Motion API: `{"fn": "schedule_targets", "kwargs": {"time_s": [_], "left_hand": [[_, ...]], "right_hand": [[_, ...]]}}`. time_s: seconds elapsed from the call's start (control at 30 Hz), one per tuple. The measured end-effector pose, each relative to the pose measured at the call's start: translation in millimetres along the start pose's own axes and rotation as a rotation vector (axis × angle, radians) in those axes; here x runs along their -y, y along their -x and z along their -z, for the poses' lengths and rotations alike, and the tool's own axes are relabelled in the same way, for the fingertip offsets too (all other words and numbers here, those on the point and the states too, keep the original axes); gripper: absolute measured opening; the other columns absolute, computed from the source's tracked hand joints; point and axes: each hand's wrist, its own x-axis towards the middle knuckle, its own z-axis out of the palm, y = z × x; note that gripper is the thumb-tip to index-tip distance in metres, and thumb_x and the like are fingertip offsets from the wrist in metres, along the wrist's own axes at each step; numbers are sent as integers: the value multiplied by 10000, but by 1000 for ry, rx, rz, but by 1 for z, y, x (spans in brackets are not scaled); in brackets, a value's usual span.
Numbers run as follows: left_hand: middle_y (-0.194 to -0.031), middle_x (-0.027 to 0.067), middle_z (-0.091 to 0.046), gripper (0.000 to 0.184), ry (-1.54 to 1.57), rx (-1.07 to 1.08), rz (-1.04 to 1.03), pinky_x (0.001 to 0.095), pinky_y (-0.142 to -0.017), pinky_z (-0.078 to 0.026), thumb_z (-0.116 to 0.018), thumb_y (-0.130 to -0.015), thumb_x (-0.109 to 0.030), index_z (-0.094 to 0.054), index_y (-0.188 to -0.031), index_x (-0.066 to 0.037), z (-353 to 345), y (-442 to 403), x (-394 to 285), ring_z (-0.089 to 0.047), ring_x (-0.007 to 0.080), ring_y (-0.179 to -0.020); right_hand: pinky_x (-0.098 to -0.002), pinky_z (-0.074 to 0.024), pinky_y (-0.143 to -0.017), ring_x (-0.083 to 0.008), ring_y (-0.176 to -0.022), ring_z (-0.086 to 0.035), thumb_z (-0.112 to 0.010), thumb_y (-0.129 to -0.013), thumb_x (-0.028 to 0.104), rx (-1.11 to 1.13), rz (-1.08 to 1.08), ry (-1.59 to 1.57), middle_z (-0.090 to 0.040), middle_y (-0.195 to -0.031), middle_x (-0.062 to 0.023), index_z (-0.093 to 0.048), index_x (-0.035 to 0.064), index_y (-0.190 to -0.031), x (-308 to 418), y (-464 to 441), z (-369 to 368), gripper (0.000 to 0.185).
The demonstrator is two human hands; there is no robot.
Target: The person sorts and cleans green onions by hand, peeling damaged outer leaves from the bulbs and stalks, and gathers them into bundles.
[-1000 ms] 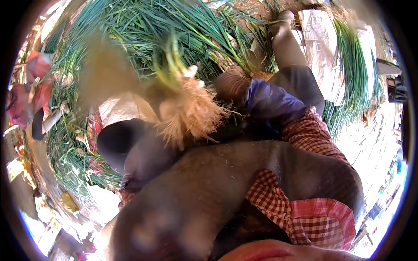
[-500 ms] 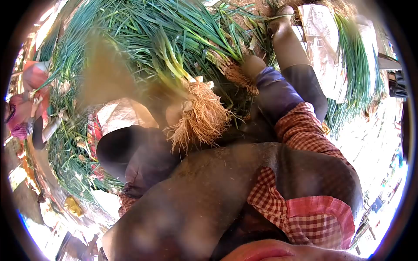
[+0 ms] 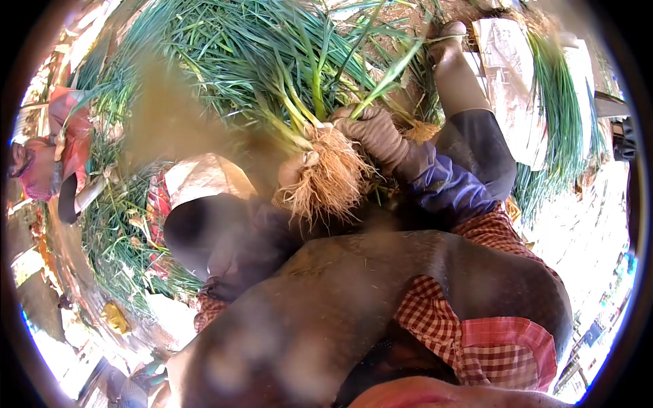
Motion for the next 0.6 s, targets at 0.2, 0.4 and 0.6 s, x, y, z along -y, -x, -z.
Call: {"fn": "schedule_targets", "kwargs": {"time_s": [0.2, 0.4, 0.6], "left_hand": [[-1209, 142, -511, 506, 54, 49, -192, 411, -891, -474, -413, -945, -325, -338, -1367, -55, -24, -1, -3, -544, 260, -1025], [-1162, 162, -537, 485, 97, 16, -154, 428, -870, -495, -488, -901, -255, -389, -1312, -17, -38, 9, -5, -581, 277, -979], [-1094, 188, -576, 501, 50, 62, -110, 436, -848, -519, -572, -825, -195, -431, -1245, 38, 8, 2, 3, -613, 295, -950]], "right_hand": [[-226, -403, -371, -113, -424, -502, -642, -861, 237, -387, -112, -58, -601, -611, -47, -644, 39, -848, 9, -2, 32, 198], [-287, -391, -374, -141, -432, -451, -544, -827, 594, -142, -529, -104, -624, -753, -97, -595, 45, -882, -19, -26, 37, 554], [-366, -482, -842, -197, -950, -587, -641, -808, 435, 324, -461, -501, -635, -974, -93, -621, 45, -1076, -1, -47, -8, 473]]}}
